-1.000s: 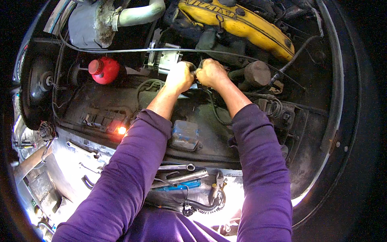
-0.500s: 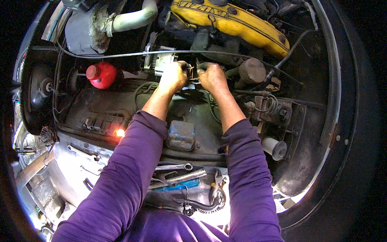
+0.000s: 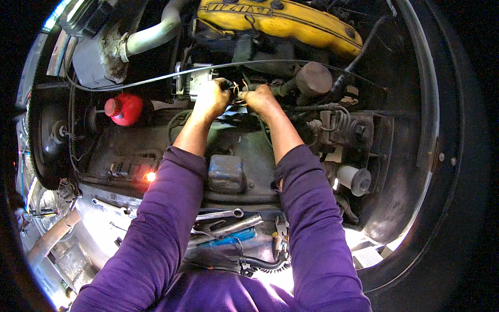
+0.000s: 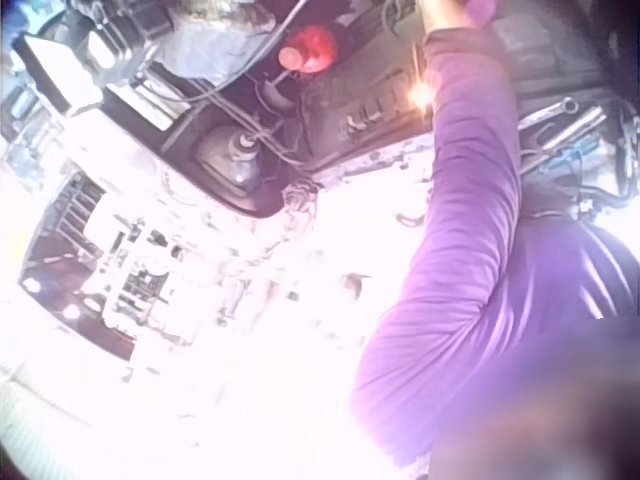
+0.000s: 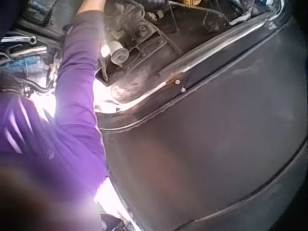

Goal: The person works on a car engine with the hood open, manipulating wires and components near the alternator. They use pliers and other hand tools to adjust connections and parts within the engine bay. Another person briefly appears holding tools and a plastic bag.

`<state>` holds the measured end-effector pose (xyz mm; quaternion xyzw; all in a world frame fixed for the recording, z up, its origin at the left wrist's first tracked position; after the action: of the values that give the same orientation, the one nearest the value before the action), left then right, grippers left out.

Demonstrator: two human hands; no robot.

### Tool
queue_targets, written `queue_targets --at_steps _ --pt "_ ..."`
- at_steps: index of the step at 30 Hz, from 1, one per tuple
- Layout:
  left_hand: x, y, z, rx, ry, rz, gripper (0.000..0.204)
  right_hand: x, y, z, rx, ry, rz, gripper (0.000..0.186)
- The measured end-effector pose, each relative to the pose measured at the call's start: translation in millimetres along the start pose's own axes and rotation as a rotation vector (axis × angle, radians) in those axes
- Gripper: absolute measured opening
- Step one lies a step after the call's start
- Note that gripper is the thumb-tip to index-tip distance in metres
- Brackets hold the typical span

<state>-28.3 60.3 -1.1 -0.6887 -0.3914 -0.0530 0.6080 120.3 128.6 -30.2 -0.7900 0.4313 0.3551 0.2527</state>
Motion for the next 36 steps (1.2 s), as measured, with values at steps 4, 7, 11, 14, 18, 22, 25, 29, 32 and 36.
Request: queue_targets --at_steps 4,7,11,14,18,22,25,29,32,36 --pt "-2.3 2.5 1.4 -0.040 0.001 -0.013 0.028 8.0 0.7 0.6 0.010 0.046 0.127 0.015" --pt "-0.1 -2.3 -1.5 0.041 0.006 0.032 0.027 15.2 -7.6 2.7 0.177 0.124 0.173 0.019" --pt "6.0 -5.0 -8.0 0.114 -0.054 0.077 0.029 29.1 -11.6 2.8 0.191 0.257 0.286 0.018" --pt "12.0 -5.4 -12.4 0.100 -0.148 0.108 0.039 32.2 -14.0 5.5 0.159 0.221 0.231 0.016" --pt "18.4 -7.7 -18.3 0.063 -0.251 0.069 0.053 36.2 -11.6 11.9 0.161 0.199 0.182 0.015" --pt "22.6 -12.6 -20.8 0.135 -0.274 0.131 0.054 39.1 -9.9 13.2 0.108 0.218 0.145 0.013" --pt "20.9 -13.1 -19.5 0.166 -0.255 0.126 0.058 39.2 -6.5 12.8 0.061 0.222 0.197 0.012" --pt "14.0 -10.5 -16.6 0.160 -0.286 -0.003 0.066 38.9 -6.4 12.9 0.035 0.226 0.174 0.012" --pt "15.8 -6.8 -17.1 0.141 -0.244 -0.027 0.055 38.5 -10.2 13.0 0.069 0.220 0.064 0.012" --pt "18.2 -7.4 -16.5 0.183 -0.214 0.065 0.050 35.7 -7.0 12.1 0.045 0.195 0.150 0.012"
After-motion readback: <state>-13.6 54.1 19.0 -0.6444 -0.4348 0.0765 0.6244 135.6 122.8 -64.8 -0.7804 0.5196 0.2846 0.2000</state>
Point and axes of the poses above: each hand's wrist, its own z-axis towards the middle knuckle, its own y-axis out of the palm, x = y × z, the point moved 6 cm from there along z, towards the middle knuckle, and after that the axes turned 14 degrees about z, right-handed, at the moved point
